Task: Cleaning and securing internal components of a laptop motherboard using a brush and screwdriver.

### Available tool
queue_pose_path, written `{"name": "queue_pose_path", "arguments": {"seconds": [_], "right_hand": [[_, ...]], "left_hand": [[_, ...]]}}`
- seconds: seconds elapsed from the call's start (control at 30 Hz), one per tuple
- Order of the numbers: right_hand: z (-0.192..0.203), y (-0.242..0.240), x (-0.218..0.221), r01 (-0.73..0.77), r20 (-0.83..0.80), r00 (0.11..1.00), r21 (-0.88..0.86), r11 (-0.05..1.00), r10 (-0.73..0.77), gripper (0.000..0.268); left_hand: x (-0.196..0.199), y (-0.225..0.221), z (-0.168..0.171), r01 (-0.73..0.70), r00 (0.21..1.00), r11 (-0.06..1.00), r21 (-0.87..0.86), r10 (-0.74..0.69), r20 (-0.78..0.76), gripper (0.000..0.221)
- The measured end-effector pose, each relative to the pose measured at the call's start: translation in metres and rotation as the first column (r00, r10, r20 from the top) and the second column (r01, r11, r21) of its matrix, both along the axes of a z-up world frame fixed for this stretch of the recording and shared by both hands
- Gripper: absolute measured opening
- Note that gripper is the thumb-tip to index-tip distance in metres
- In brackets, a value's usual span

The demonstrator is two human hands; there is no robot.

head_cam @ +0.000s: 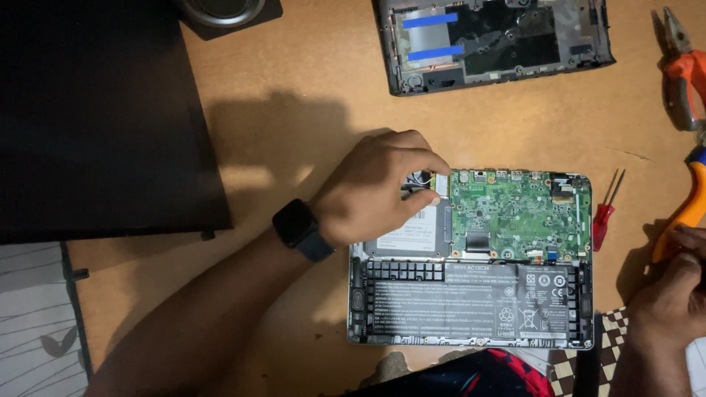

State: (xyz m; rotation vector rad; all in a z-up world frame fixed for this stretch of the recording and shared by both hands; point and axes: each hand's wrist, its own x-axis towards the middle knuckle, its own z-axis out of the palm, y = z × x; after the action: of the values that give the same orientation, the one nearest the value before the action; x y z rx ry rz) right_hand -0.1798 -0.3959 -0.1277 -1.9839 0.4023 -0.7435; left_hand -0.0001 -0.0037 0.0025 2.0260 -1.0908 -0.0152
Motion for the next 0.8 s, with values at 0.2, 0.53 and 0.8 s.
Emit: {"name": "queue_pose_path", "arguments": {"seconds": [0.2, 0.53, 0.8], "right_hand": [[-0.005, -0.013, -0.003, -0.140, 0.092, 0.981, -0.276, 0.951, 0.171, 0.037], [0.033, 0.020, 0.004, -0.049, 0.202, 0.973, -0.305, 0.951, 0.115, 0.016], [0.075, 0.073, -0.013, -0.099, 0.136, 0.961, -0.641, 0.761, 0.239, 0.026]], "left_hand": [[0.001, 0.000, 0.004, -0.008, 0.998, 1.000, 0.024, 0.009, -0.060, 0.026], [0.001, 0.005, 0.005, 0.035, 0.999, 0.990, 0.139, -0.034, -0.008, 0.029], [0.000, 0.004, -0.003, -0.013, 0.996, 0.988, 0.154, -0.001, 0.090, 0.026]]}}
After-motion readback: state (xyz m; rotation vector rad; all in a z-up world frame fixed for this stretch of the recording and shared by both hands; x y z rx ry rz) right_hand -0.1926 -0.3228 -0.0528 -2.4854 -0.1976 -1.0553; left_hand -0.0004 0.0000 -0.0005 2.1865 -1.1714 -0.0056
